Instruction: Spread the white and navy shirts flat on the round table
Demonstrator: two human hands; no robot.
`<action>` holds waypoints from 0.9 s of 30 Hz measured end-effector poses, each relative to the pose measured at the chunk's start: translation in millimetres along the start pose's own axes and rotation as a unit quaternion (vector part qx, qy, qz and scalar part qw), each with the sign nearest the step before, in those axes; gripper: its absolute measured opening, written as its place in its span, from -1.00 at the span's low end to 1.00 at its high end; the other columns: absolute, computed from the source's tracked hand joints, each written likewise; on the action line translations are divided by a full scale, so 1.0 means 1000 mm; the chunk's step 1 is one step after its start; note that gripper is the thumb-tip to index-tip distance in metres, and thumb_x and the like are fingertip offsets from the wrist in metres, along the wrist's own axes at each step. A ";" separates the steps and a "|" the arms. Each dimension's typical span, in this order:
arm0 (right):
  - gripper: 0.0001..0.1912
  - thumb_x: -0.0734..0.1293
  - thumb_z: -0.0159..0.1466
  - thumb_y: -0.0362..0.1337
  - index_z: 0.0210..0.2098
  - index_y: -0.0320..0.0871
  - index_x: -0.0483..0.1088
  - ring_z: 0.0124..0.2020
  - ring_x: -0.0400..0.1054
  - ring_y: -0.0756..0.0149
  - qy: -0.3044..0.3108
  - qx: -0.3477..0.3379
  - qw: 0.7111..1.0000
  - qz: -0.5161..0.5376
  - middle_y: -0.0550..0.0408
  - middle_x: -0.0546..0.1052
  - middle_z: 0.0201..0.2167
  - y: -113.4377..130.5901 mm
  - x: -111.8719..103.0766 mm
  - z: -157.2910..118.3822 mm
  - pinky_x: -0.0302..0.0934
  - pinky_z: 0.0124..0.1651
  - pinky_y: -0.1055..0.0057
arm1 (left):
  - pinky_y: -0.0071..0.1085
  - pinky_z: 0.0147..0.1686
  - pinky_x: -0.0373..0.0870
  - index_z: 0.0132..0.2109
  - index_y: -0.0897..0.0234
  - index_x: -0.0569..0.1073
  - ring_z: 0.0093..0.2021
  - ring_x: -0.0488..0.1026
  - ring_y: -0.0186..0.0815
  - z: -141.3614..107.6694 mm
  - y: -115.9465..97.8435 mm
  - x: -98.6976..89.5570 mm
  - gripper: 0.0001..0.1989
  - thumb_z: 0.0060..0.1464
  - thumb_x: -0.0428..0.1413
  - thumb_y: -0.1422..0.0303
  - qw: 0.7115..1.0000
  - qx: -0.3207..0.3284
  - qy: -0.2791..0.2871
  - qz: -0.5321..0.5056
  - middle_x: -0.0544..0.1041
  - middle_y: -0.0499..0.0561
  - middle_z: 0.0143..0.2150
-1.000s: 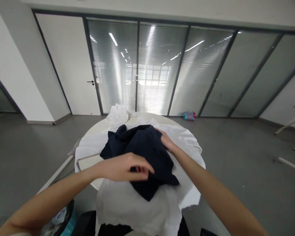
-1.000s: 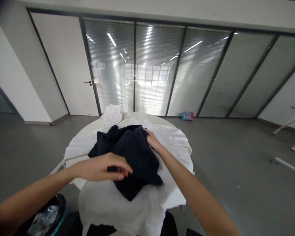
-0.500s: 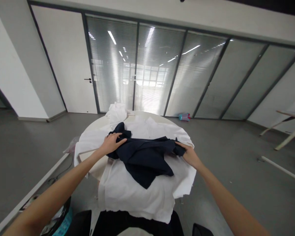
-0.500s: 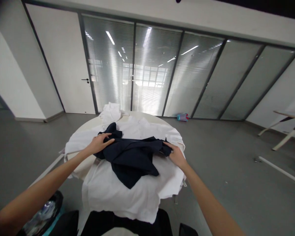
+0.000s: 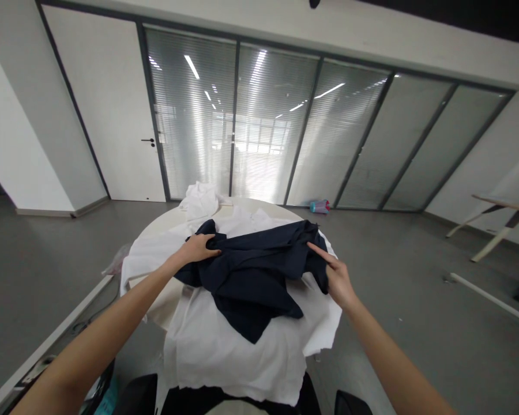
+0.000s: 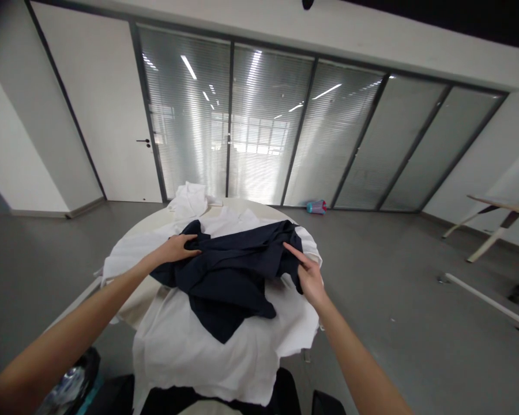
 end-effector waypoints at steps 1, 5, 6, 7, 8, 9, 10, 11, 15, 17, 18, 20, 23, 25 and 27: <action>-0.45 0.21 0.24 -0.01 0.12 -0.08 0.49 0.09 0.44 0.00 0.008 0.030 0.998 0.053 0.00 0.58 0.03 0.002 -0.002 0.001 0.31 0.16 0.09 | -0.18 0.11 0.35 0.17 0.20 0.50 0.14 0.46 0.07 0.005 0.001 0.000 -0.41 0.04 0.18 0.04 1.000 0.006 0.004 -0.008 0.55 0.15 0.13; -0.42 0.15 0.27 0.14 -0.09 -0.11 0.59 -0.12 0.54 0.00 0.007 0.122 0.977 0.174 -0.08 0.64 -0.16 0.000 -0.012 0.003 0.43 -0.07 0.10 | -0.23 -0.02 0.41 -0.02 0.13 0.61 0.01 0.53 0.02 0.025 0.002 0.002 -0.60 0.01 0.20 0.10 0.999 0.022 0.037 -0.018 0.62 0.08 0.00; -0.47 0.21 0.25 0.15 -0.14 -0.09 0.60 -0.15 0.55 0.02 -0.014 0.130 0.977 0.166 -0.07 0.65 -0.19 -0.002 -0.013 0.004 0.44 -0.11 0.13 | -0.23 -0.07 0.42 -0.06 0.15 0.63 -0.04 0.54 0.01 0.029 0.001 0.002 -0.62 0.00 0.20 0.11 0.999 0.023 0.037 -0.017 0.63 0.10 -0.06; -0.52 0.29 0.22 0.15 -0.18 -0.08 0.60 -0.18 0.55 0.04 -0.034 0.134 0.979 0.152 -0.05 0.65 -0.20 -0.005 -0.015 0.005 0.45 -0.15 0.17 | -0.24 -0.12 0.42 -0.09 0.18 0.63 -0.10 0.55 0.00 0.034 0.001 0.003 -0.63 -0.01 0.20 0.13 0.999 0.026 0.034 -0.017 0.64 0.11 -0.13; -0.55 0.35 0.18 0.14 -0.19 -0.07 0.59 -0.20 0.55 0.06 -0.051 0.137 0.980 0.136 -0.03 0.65 -0.21 -0.008 -0.016 0.007 0.45 -0.18 0.21 | -0.26 -0.16 0.42 -0.12 0.20 0.64 -0.15 0.55 -0.02 0.038 0.000 0.003 -0.66 -0.01 0.19 0.15 0.999 0.030 0.031 -0.020 0.63 0.11 -0.19; -0.54 0.39 0.15 0.14 -0.16 -0.06 0.57 -0.21 0.55 0.07 -0.058 0.141 0.980 0.124 -0.02 0.64 -0.21 -0.011 -0.016 0.009 0.45 -0.21 0.24 | -0.28 -0.19 0.42 -0.17 0.23 0.64 -0.19 0.55 -0.06 0.041 0.000 0.003 -0.70 0.00 0.17 0.18 0.999 0.035 0.032 -0.026 0.63 0.10 -0.25; -0.51 0.42 0.13 0.13 -0.09 -0.05 0.54 -0.23 0.55 0.08 -0.056 0.150 0.980 0.115 -0.01 0.64 -0.20 -0.014 -0.016 0.011 0.46 -0.22 0.26 | -0.31 -0.20 0.41 -0.23 0.24 0.64 -0.22 0.55 -0.09 0.045 0.000 0.003 -0.73 0.02 0.14 0.20 0.998 0.040 0.034 -0.033 0.62 0.07 -0.29; -0.44 0.43 0.13 0.12 0.03 -0.03 0.49 -0.23 0.56 0.09 -0.044 0.162 0.980 0.106 0.00 0.63 -0.18 -0.016 -0.015 0.013 0.46 -0.23 0.26 | -0.33 -0.21 0.40 -0.29 0.24 0.63 -0.24 0.54 -0.13 0.048 0.000 0.002 -0.74 0.04 0.11 0.20 0.997 0.045 0.037 -0.041 0.61 0.05 -0.33; -0.07 0.48 0.11 0.05 0.38 0.08 0.09 0.00 0.50 0.05 0.049 0.158 0.986 -0.007 -0.05 0.50 0.14 -0.021 -0.008 0.022 0.44 -0.02 0.17 | -0.33 -0.18 0.41 -0.39 0.26 0.54 -0.27 0.50 -0.19 0.054 0.001 -0.007 -0.64 0.12 0.01 0.11 0.989 0.082 -0.006 -0.120 0.58 0.02 -0.36; -0.09 0.51 0.06 -0.02 0.35 0.05 0.19 0.19 0.36 0.01 0.139 0.108 0.980 -0.092 -0.04 0.40 0.24 -0.024 -0.002 0.027 0.28 0.20 0.08 | -0.31 -0.17 0.42 -0.37 0.25 0.51 -0.26 0.50 -0.19 0.053 0.003 -0.015 -0.61 0.14 0.00 0.04 0.978 0.102 -0.014 -0.183 0.58 0.02 -0.34; -0.21 0.51 0.06 -0.07 0.26 0.02 0.32 0.23 0.32 -0.01 0.188 0.085 0.970 -0.129 -0.02 0.42 0.23 -0.026 0.003 0.031 0.20 0.27 0.05 | -0.31 -0.17 0.43 -0.33 0.25 0.50 -0.24 0.50 -0.19 0.053 0.005 -0.020 -0.60 0.14 0.01 0.02 0.971 0.110 -0.002 -0.212 0.58 0.02 -0.32; -0.53 0.43 0.09 -0.17 0.02 -0.03 0.53 0.15 0.38 -0.02 0.256 0.059 0.948 -0.180 0.02 0.54 0.09 -0.030 0.011 0.039 0.15 0.29 0.01 | -0.31 -0.14 0.45 -0.24 0.25 0.50 -0.19 0.52 -0.18 0.051 0.012 -0.030 -0.63 0.11 0.07 0.02 0.956 0.124 0.042 -0.261 0.60 0.04 -0.24; -0.75 0.31 0.11 -0.23 -0.26 -0.05 0.58 -0.07 0.50 0.03 0.200 0.039 0.957 -0.209 0.05 0.64 -0.18 -0.031 0.018 0.054 0.28 0.15 0.07 | -0.29 -0.02 0.45 -0.03 0.25 0.51 -0.03 0.52 -0.14 0.052 0.032 -0.040 -0.62 0.03 0.12 0.18 0.945 0.134 0.079 -0.288 0.60 0.10 -0.07; -0.77 0.29 0.11 -0.18 -0.30 -0.04 0.56 -0.12 0.51 0.06 0.096 0.003 0.975 -0.198 0.06 0.64 -0.24 -0.026 0.016 0.064 0.33 0.08 0.13 | -0.28 0.00 0.45 0.06 0.23 0.50 0.05 0.50 -0.12 0.054 0.052 -0.040 -0.52 -0.05 0.09 0.28 0.957 0.110 0.071 -0.258 0.58 0.11 0.04; -0.75 0.28 0.14 -0.13 -0.27 -0.03 0.53 -0.12 0.50 0.09 -0.021 -0.042 0.982 -0.183 0.06 0.63 -0.23 -0.020 0.009 0.071 0.33 0.06 0.16 | -0.27 0.00 0.46 0.09 0.21 0.50 0.07 0.49 -0.10 0.056 0.072 -0.034 -0.45 -0.13 0.09 0.33 0.972 0.076 0.073 -0.209 0.55 0.09 0.11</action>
Point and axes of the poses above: each hand's wrist, its own z-axis towards the middle knuckle, its own x-axis out of the palm, y = z × x, the point moved 1 cm from there along z, towards the middle knuckle
